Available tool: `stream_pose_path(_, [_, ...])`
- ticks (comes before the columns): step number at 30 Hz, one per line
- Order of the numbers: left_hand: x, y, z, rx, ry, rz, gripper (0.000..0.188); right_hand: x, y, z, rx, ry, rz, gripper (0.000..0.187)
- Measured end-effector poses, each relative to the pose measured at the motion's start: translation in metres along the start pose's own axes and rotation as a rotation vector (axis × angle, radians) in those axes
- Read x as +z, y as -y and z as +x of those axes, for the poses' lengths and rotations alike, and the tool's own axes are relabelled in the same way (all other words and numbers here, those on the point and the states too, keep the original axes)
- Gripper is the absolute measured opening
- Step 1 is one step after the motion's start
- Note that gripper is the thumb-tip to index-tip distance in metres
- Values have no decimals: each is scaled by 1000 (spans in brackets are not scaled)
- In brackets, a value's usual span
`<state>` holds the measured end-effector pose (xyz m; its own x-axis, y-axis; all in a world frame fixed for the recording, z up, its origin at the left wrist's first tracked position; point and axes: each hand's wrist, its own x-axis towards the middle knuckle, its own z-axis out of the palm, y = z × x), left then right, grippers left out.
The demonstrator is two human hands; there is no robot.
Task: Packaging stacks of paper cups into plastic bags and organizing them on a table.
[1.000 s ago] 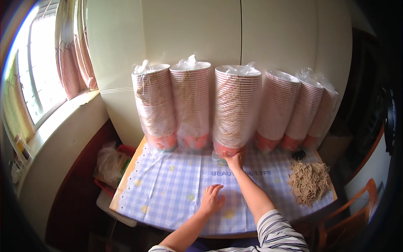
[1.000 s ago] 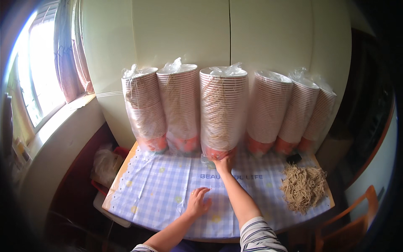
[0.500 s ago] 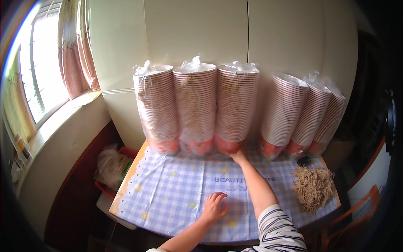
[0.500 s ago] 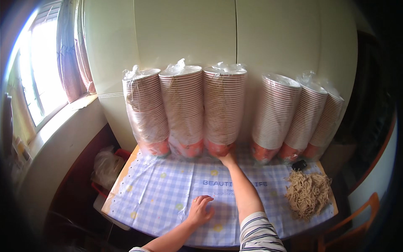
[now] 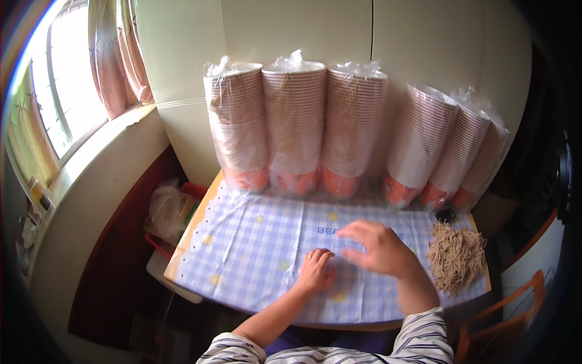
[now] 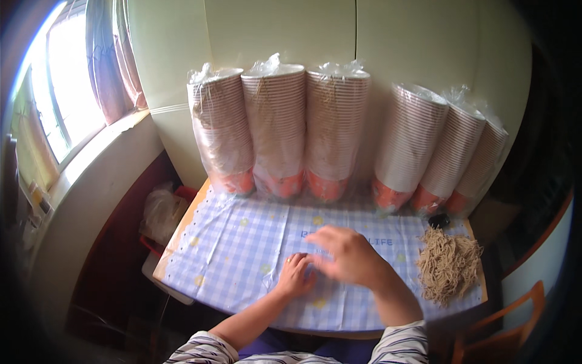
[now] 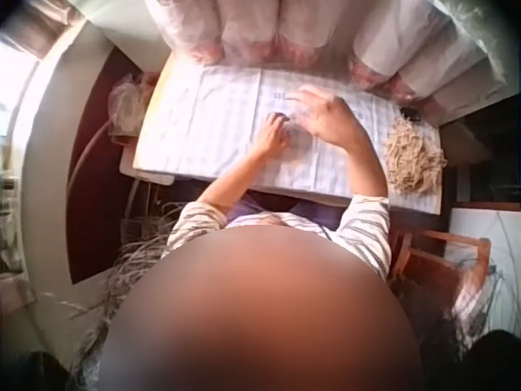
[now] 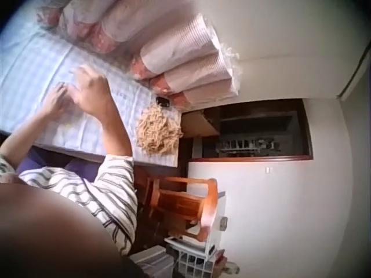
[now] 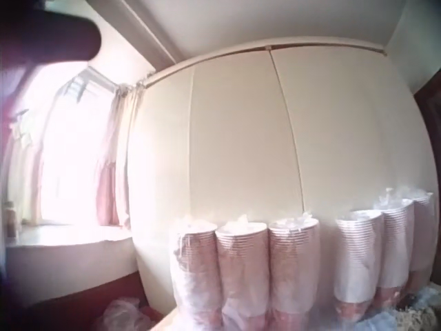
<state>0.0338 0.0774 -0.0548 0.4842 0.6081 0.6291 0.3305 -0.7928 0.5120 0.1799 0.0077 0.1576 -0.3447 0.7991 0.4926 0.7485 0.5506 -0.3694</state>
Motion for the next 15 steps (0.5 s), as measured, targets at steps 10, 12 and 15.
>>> stream_pose_path(10, [-3,8,-6,-21,-14,93,36,-50,200,8,-176,363,-237,59])
stream_pose_path(12, [3,1,-2,35,-28,108,36,-58,216,-4,-231,73,-329,55])
stream_pose_path(15, [5,-1,-3,46,-29,118,36,-49,215,-32,-414,-181,-935,59])
